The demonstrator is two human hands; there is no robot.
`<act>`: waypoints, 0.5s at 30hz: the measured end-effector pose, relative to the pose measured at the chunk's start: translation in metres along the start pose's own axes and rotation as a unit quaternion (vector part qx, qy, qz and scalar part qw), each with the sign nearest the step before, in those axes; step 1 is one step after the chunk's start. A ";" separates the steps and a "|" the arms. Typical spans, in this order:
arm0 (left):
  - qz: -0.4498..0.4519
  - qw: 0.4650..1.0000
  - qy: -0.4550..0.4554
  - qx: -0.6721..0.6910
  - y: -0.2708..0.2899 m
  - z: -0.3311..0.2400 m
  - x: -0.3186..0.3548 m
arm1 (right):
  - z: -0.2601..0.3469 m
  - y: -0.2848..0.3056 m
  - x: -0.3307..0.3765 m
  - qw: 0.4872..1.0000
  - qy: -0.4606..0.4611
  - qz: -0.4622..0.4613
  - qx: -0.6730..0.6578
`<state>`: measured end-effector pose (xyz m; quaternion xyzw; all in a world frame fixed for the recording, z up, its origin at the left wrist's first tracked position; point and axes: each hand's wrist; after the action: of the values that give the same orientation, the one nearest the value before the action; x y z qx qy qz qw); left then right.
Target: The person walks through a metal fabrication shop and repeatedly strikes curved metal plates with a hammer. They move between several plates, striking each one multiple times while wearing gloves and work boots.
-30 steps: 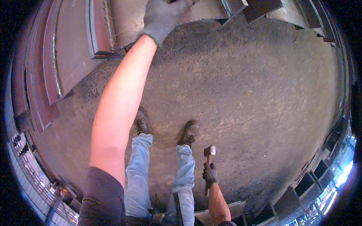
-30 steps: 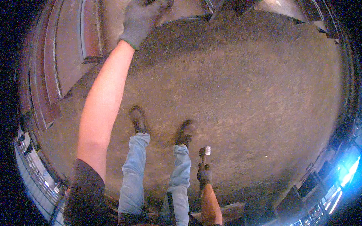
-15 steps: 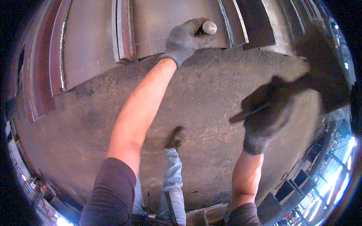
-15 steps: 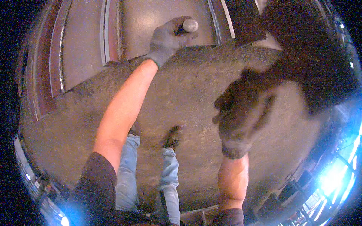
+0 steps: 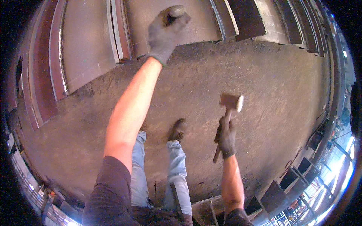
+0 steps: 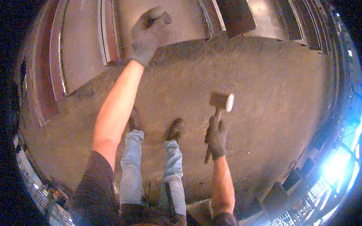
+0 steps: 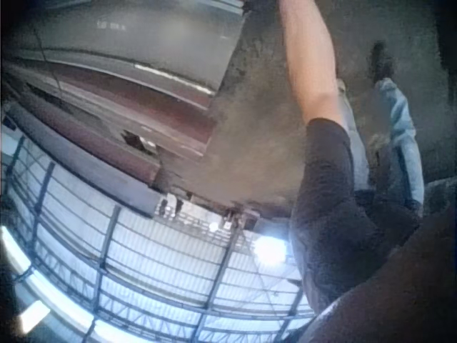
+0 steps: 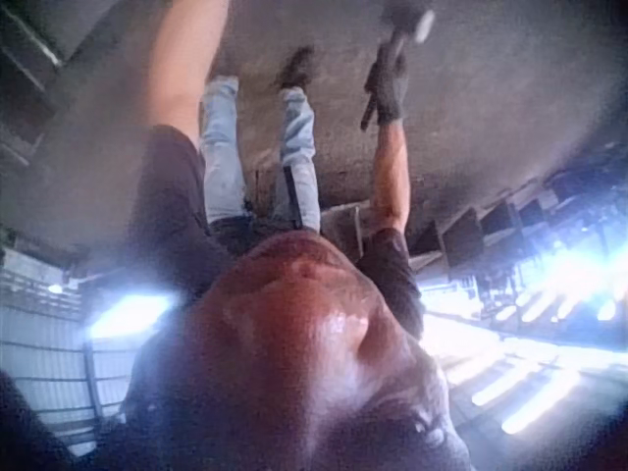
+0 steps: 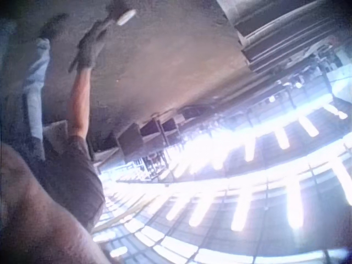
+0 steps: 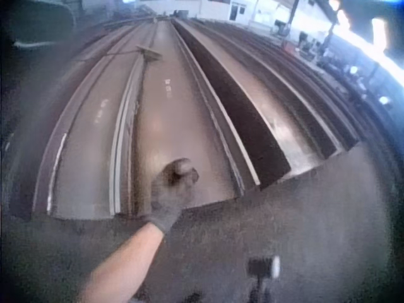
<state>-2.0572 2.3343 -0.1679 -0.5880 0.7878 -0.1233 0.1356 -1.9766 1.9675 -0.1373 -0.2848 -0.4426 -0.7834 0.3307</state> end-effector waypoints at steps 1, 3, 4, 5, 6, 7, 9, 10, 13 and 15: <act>-0.011 0.998 0.002 0.064 0.006 -0.007 0.000 | -0.027 -0.003 0.009 0.999 -0.039 0.010 -0.002; 0.021 1.000 -0.005 -0.017 0.025 -0.014 -0.007 | -0.101 -0.015 0.019 0.995 -0.096 0.034 -0.004; 0.039 0.994 0.011 -0.099 0.028 -0.026 -0.009 | -0.132 -0.018 0.027 0.989 -0.144 0.038 -0.011; 0.057 0.981 0.028 -0.182 0.032 -0.032 -0.008 | -0.163 -0.022 0.036 0.984 -0.172 0.039 -0.001; 0.063 0.987 0.029 -0.142 0.045 -0.029 -0.012 | -0.186 -0.032 0.044 0.979 -0.195 0.051 0.006; 0.068 0.992 0.027 -0.106 0.062 -0.022 -0.021 | -0.197 -0.045 0.051 0.973 -0.219 0.071 0.000; 0.035 0.996 0.023 -0.073 0.075 -0.014 -0.017 | -0.221 -0.057 0.070 0.955 -0.279 0.098 -0.003; 0.000 0.997 0.015 -0.077 0.065 -0.012 -0.010 | -0.232 -0.055 0.076 0.953 -0.284 0.105 0.008; -0.009 0.996 -0.012 -0.092 0.054 -0.010 -0.007 | -0.261 -0.055 0.085 0.947 -0.290 0.127 0.050; -0.002 0.996 -0.017 -0.090 0.054 -0.011 -0.006 | -0.274 -0.057 0.084 0.943 -0.290 0.132 0.093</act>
<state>-2.1080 2.3560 -0.1767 -0.6012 0.7923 -0.0423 0.0949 -2.1143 1.7255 -0.2260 -0.5238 -0.5488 -0.5712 0.3134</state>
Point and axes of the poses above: each hand's wrist, its own x-axis away from the middle knuckle, its own y-axis out of the back of the hand, z = x × y, and after that the axes turned 12 degrees about x, right-handed
